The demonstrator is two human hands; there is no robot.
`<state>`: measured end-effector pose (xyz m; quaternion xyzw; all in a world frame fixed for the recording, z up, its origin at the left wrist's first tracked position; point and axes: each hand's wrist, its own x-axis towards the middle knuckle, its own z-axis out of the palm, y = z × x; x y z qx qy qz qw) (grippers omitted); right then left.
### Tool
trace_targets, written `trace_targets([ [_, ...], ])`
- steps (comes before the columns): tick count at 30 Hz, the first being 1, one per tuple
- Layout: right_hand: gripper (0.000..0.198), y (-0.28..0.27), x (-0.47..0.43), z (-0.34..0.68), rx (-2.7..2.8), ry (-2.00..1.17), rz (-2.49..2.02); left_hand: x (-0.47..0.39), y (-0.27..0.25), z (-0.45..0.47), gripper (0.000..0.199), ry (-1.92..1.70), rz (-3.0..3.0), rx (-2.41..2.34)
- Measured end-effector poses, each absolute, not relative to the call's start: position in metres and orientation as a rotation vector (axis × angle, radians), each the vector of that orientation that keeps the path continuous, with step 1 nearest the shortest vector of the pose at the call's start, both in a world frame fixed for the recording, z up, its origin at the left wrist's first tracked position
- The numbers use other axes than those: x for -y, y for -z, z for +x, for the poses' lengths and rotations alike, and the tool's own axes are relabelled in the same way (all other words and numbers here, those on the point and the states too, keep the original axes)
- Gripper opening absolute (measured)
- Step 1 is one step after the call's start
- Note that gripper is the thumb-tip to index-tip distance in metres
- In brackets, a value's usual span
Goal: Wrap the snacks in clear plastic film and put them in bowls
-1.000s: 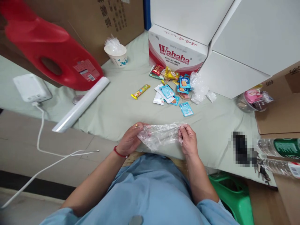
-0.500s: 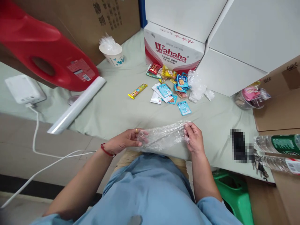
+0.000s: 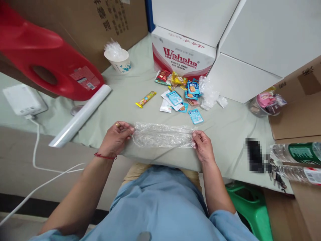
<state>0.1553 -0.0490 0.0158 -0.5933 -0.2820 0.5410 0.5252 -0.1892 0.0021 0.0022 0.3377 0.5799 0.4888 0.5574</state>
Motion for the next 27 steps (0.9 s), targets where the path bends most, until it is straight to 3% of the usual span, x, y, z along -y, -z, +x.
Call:
trace_targets([
  [6,0.042,-0.009,0.055,0.153,0.717,-1.336,-1.391,0.02,-0.006,-0.192,0.025,-1.475,1.353,-1.859],
  [9,0.045,-0.011,0.055,0.149,0.751,-1.361,-1.394,0.04,-0.028,-0.171,0.01,-1.533,1.598,-1.636],
  [13,0.045,-0.019,0.055,0.141,0.897,-1.301,-1.405,0.055,-0.043,-0.13,0.002,-1.268,1.545,-1.253],
  [20,0.04,-0.019,0.073,0.131,1.183,-1.2,-1.372,0.043,-0.02,-0.072,0.018,-0.892,1.26,-0.961],
  [23,0.028,-0.018,0.082,0.13,1.424,-1.097,-1.35,0.036,-0.015,-0.06,0.032,-0.855,1.091,-0.936],
  [27,0.029,-0.02,0.086,0.13,1.661,-0.957,-1.277,0.032,-0.012,-0.056,0.039,-0.9,0.935,-0.912],
])
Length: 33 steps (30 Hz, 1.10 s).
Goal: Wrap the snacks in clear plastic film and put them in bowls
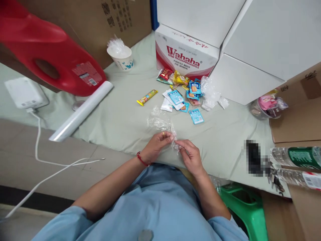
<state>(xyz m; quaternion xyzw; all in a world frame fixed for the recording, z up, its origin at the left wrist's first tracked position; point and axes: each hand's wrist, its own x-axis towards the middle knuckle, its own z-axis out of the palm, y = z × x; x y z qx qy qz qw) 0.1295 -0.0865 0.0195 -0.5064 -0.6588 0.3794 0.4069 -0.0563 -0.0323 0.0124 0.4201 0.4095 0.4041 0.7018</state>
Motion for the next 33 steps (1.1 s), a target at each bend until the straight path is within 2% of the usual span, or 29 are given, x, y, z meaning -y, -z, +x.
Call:
trace_targets([
  [5,0.028,-0.02,0.084,0.13,1.699,-0.894,-1.327,0.034,-0.008,-0.059,0.032,-0.923,0.817,-0.861],
  [16,0.029,-0.021,0.081,0.124,1.708,-0.887,-1.356,0.039,0.001,-0.067,0.039,-0.867,0.887,-0.821],
  [23,0.044,-0.035,0.078,0.13,1.915,-0.751,-1.307,0.043,0.007,-0.07,0.031,-0.892,0.918,-0.802],
  [29,0.024,-0.037,0.074,0.127,1.891,-0.584,-1.381,0.045,0.002,-0.071,0.028,-0.892,1.026,-0.801],
  [31,0.013,-0.033,0.073,0.124,1.85,-0.618,-1.4,0.046,0.0,-0.071,0.027,-0.905,1.047,-0.799],
  [33,0.011,-0.029,0.072,0.123,1.752,-0.718,-1.403,0.047,0.0,-0.071,0.026,-0.916,1.047,-0.804],
])
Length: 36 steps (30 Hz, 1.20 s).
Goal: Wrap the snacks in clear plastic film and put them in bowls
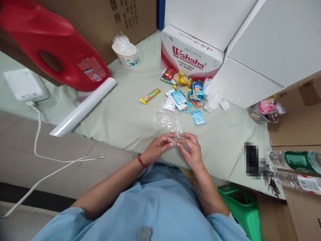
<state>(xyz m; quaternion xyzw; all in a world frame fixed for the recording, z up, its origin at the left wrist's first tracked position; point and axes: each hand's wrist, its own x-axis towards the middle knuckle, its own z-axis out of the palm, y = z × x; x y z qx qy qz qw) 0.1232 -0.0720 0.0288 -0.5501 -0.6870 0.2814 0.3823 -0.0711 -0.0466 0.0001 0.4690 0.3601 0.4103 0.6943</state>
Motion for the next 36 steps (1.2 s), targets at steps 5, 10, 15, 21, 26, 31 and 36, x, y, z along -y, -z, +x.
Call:
trace_targets([
  [5,0.014,-0.023,0.072,0.126,1.405,-0.98,-1.375,0.048,0.004,-0.072,0.022,-0.923,0.953,-0.823],
  [10,0.02,-0.014,0.072,0.135,1.045,-1.079,-1.403,0.051,0.013,-0.076,0.016,-0.982,0.791,-0.843],
  [15,0.035,-0.02,0.066,0.16,1.084,-1.077,-1.567,0.053,0.01,-0.085,0.017,-0.984,0.866,-0.885],
  [21,0.04,-0.046,0.038,0.155,1.757,-0.954,-1.594,0.06,0.003,-0.084,0.012,-0.962,1.155,-0.873],
  [26,0.015,-0.048,0.024,0.113,2.112,-0.732,-1.608,0.071,0.0,-0.089,0.011,-0.917,1.32,-0.929],
  [31,0.018,-0.051,0.029,0.08,2.325,-0.495,-1.481,0.059,-0.008,-0.095,0.038,-0.945,1.015,-1.205],
  [36,0.02,-0.05,0.032,0.074,2.189,-0.594,-1.425,0.045,-0.009,-0.092,0.044,-0.989,1.084,-1.25],
])
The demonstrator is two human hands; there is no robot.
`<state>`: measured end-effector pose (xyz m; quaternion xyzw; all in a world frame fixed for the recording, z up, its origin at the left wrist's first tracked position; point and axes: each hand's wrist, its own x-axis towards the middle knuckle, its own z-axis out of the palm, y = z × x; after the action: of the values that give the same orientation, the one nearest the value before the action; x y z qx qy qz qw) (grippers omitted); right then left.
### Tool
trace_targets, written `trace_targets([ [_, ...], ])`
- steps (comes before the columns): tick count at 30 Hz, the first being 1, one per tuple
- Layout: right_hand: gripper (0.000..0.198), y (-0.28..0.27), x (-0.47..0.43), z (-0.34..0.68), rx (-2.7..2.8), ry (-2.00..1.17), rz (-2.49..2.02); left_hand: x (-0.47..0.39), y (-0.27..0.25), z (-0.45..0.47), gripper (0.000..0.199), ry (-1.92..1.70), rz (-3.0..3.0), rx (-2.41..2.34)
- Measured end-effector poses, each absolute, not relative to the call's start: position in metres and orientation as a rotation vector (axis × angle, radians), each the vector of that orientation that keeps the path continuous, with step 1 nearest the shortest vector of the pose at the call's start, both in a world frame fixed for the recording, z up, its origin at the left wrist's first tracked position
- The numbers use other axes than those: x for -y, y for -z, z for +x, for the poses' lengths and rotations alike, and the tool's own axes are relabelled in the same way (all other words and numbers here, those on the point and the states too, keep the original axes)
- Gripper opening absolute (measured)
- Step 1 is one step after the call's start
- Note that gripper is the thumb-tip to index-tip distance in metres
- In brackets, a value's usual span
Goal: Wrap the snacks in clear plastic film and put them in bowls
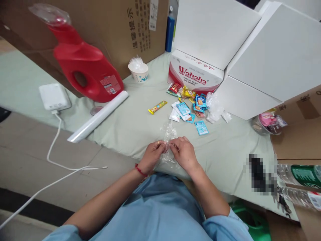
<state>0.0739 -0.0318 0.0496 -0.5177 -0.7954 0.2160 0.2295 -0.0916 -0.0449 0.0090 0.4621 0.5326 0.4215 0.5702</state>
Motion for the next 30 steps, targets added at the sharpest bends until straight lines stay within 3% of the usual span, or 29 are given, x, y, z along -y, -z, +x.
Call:
trace_targets([
  [9,0.04,-0.03,0.05,0.119,1.336,-0.88,-1.672,0.054,0.012,-0.106,0.043,-1.128,1.023,-1.313],
  [14,0.049,-0.032,0.048,0.157,1.604,-0.998,-1.724,0.059,0.008,-0.121,0.039,-1.153,1.218,-1.287],
  [18,0.051,-0.042,0.027,0.156,1.928,-0.854,-1.615,0.064,0.006,-0.117,0.034,-1.123,1.364,-1.232],
  [23,0.014,-0.036,-0.003,0.113,2.129,-0.86,-1.564,0.074,0.009,-0.116,0.018,-1.027,1.323,-1.164],
  [27,0.022,-0.043,0.002,0.078,2.16,-0.634,-1.731,0.074,-0.003,-0.128,0.038,-1.041,0.967,-1.145],
  [30,0.024,-0.06,0.016,0.058,2.306,-0.459,-1.807,0.063,-0.019,-0.125,0.037,-1.097,0.893,-1.313],
])
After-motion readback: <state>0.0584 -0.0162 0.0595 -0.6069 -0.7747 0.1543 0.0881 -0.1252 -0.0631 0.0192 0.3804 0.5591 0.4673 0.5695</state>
